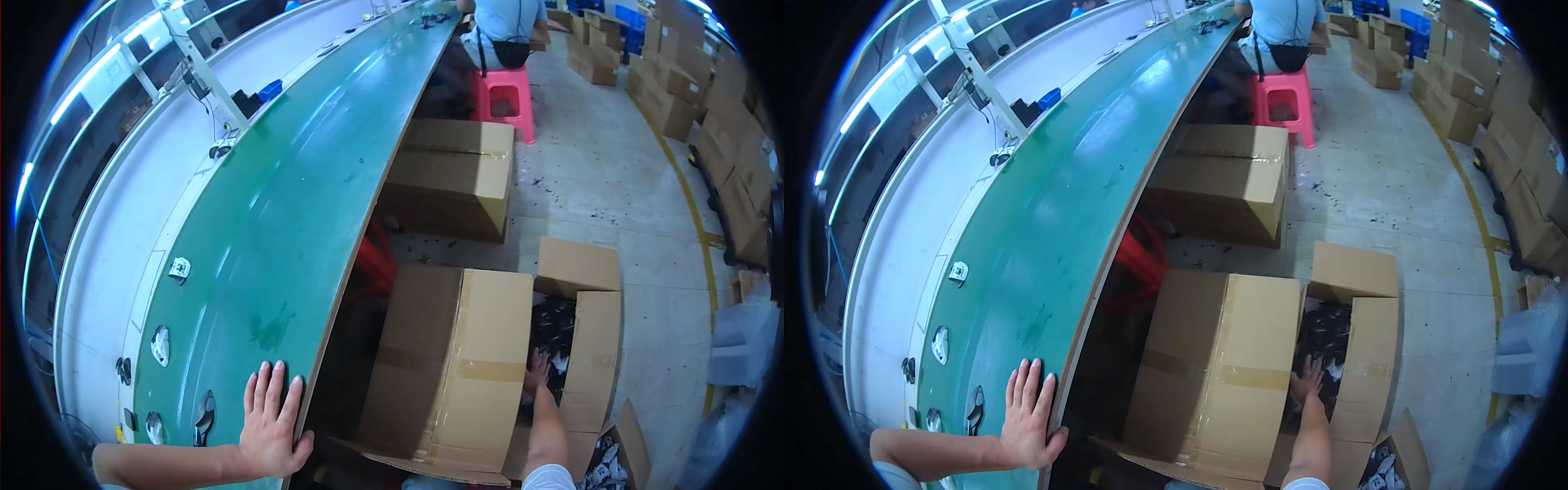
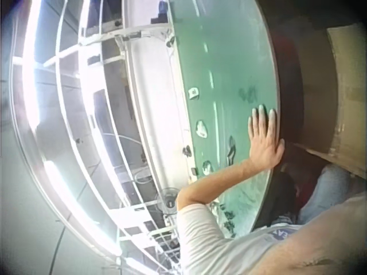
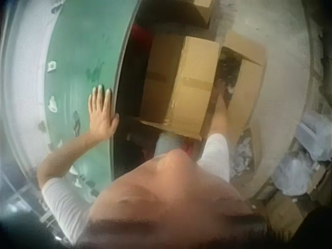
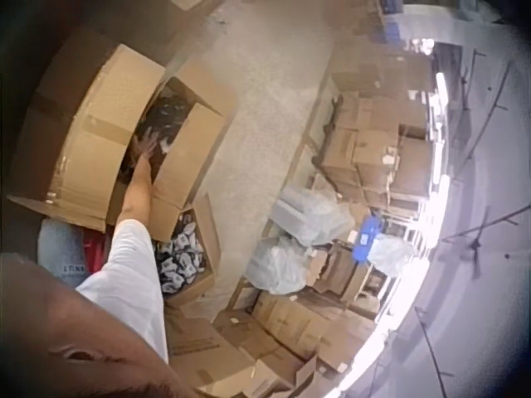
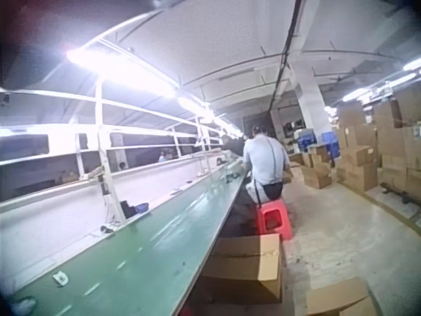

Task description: The person shifts cardboard boxes, takes computer mouse shells from a box onto the workstation, and manually fits small plastic pieces into the mouse bodies.

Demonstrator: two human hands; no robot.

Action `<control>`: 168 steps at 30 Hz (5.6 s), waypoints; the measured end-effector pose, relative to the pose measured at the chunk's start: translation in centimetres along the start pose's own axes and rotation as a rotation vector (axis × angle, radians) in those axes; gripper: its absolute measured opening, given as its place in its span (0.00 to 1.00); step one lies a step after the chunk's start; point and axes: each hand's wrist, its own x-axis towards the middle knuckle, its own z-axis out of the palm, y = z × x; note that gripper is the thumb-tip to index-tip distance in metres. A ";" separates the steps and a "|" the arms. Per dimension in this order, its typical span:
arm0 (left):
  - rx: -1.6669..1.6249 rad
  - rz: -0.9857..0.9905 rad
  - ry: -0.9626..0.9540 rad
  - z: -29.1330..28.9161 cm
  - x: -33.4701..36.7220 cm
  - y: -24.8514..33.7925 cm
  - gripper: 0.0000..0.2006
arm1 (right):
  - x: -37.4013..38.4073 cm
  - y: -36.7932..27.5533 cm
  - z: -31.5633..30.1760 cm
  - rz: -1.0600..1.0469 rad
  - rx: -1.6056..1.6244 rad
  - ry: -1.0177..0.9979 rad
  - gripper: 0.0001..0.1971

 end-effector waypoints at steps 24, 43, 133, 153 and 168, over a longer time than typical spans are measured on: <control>-0.031 -0.018 0.033 0.1 -0.2 -0.1 0.49 | 2.2 -0.4 8.3 -0.045 -0.462 0.073 0.47; -0.073 -0.025 0.058 -0.1 0.1 -0.1 0.48 | -2.4 2.0 3.3 0.040 -0.416 -0.150 0.48; -0.016 -0.166 0.282 4.0 -19.0 -6.1 0.30 | -17.6 -6.3 -9.5 0.011 0.872 0.083 0.13; 0.011 -0.057 0.208 12.0 -6.4 -6.7 0.32 | 17.4 -1.4 -5.6 0.001 -0.504 0.348 0.47; -0.035 -0.053 0.101 10.2 -11.0 -9.8 0.34 | 11.1 -1.0 -2.9 -0.091 -0.686 -0.135 0.47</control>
